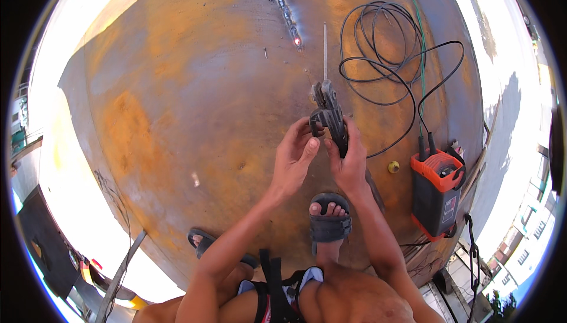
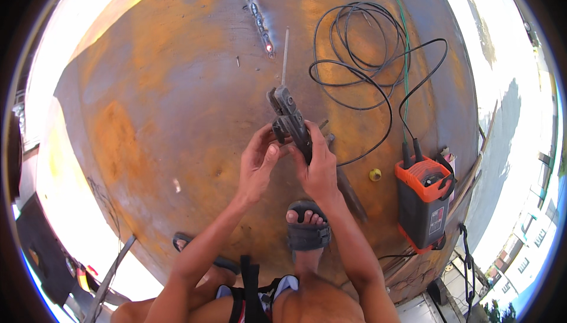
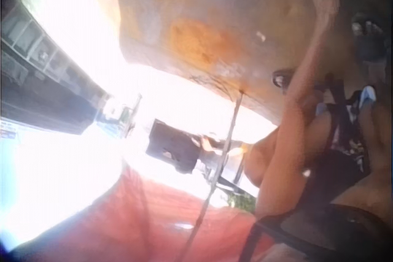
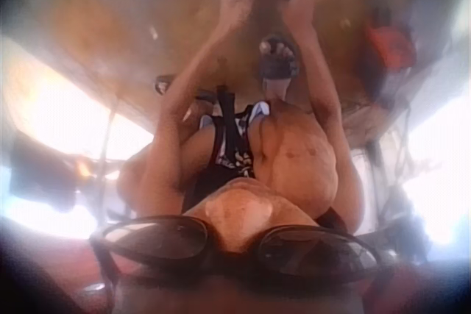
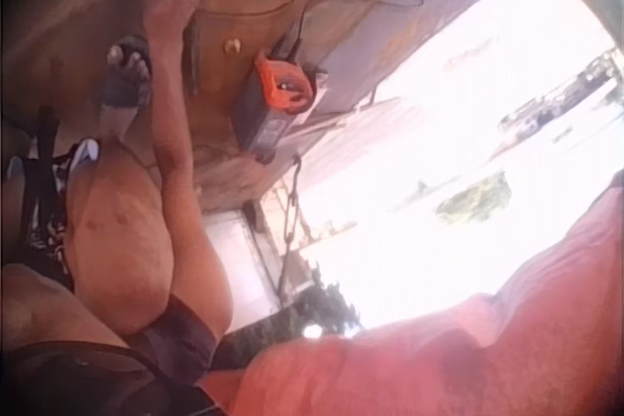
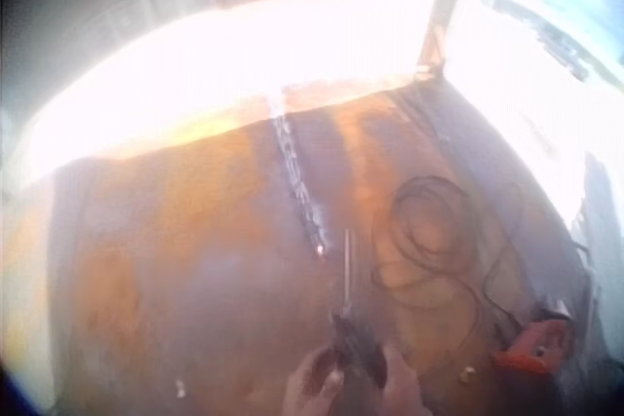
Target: The person sits on a large curved metal surface and uses a welding torch to create a continuous weld bead along a seam. They periodically stop to chip away slag with a hammer and resume welding, extending the bead along the seam.
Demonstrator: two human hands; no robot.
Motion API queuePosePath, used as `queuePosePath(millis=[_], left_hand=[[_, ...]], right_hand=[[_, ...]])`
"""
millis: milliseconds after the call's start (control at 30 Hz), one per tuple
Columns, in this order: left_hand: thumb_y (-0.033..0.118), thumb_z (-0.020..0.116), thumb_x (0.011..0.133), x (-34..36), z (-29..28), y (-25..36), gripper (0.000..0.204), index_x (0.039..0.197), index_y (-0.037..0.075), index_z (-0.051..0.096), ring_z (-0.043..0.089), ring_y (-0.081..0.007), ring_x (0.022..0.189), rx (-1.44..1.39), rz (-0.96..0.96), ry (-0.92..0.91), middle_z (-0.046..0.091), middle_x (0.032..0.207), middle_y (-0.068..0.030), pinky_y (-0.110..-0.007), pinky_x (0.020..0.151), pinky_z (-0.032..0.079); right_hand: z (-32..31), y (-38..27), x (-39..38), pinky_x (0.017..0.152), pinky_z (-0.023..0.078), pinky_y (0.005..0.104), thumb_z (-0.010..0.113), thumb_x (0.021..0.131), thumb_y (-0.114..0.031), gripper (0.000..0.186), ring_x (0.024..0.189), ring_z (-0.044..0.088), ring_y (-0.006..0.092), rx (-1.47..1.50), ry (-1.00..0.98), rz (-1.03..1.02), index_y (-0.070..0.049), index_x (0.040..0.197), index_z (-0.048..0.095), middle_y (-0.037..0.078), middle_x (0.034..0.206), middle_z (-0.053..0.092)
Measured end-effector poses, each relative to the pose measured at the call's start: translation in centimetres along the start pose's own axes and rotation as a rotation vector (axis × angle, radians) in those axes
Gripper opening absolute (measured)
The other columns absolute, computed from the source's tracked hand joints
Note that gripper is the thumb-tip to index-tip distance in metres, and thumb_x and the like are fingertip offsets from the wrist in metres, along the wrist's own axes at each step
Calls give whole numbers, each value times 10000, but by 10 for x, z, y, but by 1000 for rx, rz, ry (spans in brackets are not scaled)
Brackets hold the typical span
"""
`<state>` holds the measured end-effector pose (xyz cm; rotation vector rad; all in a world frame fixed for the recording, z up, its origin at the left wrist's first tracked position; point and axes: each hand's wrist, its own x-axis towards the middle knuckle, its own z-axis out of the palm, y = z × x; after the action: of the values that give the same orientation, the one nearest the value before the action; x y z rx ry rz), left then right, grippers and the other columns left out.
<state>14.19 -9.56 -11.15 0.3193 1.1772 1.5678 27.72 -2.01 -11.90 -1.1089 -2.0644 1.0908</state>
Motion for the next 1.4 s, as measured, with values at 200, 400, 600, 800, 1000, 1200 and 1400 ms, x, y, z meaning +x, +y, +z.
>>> queuePosePath(millis=[200,400,600,800,1000,1200,1400], left_hand=[[132,850,958,-13,10,-5,508,1290,17,483,616,-131,1078,64,39,302,625,1137,-63,-301,955,513],[122,803,993,-16,-12,20,402,1245,44,499,579,-116,1029,75,127,454,594,1109,-42,-300,934,496],[141,797,1001,-15,-19,47,389,1226,31,499,604,-113,995,23,109,440,597,1100,-43,-303,873,548],[131,808,974,-24,-52,26,432,1252,4,503,618,-113,993,273,160,398,610,1107,-56,-299,826,596],[78,814,918,-73,-58,3,554,1359,-10,491,634,-125,981,325,85,423,605,1124,-61,-296,815,606],[45,817,872,-124,-86,-21,593,1367,-11,495,627,-122,936,364,253,551,592,1091,-41,-300,808,577],[268,877,863,-148,-91,-12,648,1335,-39,557,595,-125,912,263,324,657,582,1056,-21,-282,796,496]], right_hand=[[-8,-38,-10,843,567,463,808,869,-123,715,951,712,388,-372,-161,-254,-27,1503,492,158,1159,694],[-87,-31,-74,838,528,507,802,908,-191,364,971,681,371,-405,-62,60,-29,1191,640,175,1099,698],[-111,47,-150,671,533,501,724,993,-187,321,744,674,358,-514,-379,222,-19,1188,531,173,845,661],[-134,-47,-164,416,401,296,653,1062,-163,344,473,507,110,339,-182,973,-6,1327,499,45,757,570],[-152,-40,-135,451,408,250,603,1098,-153,396,523,500,70,203,176,596,27,1424,469,10,827,562],[-110,-36,8,520,404,272,581,1125,-245,306,606,498,75,349,-27,272,-3,1307,540,16,844,583],[-56,5,98,563,415,387,589,1123,-401,412,568,518,241,-94,-232,195,-1,1035,548,128,684,556]])
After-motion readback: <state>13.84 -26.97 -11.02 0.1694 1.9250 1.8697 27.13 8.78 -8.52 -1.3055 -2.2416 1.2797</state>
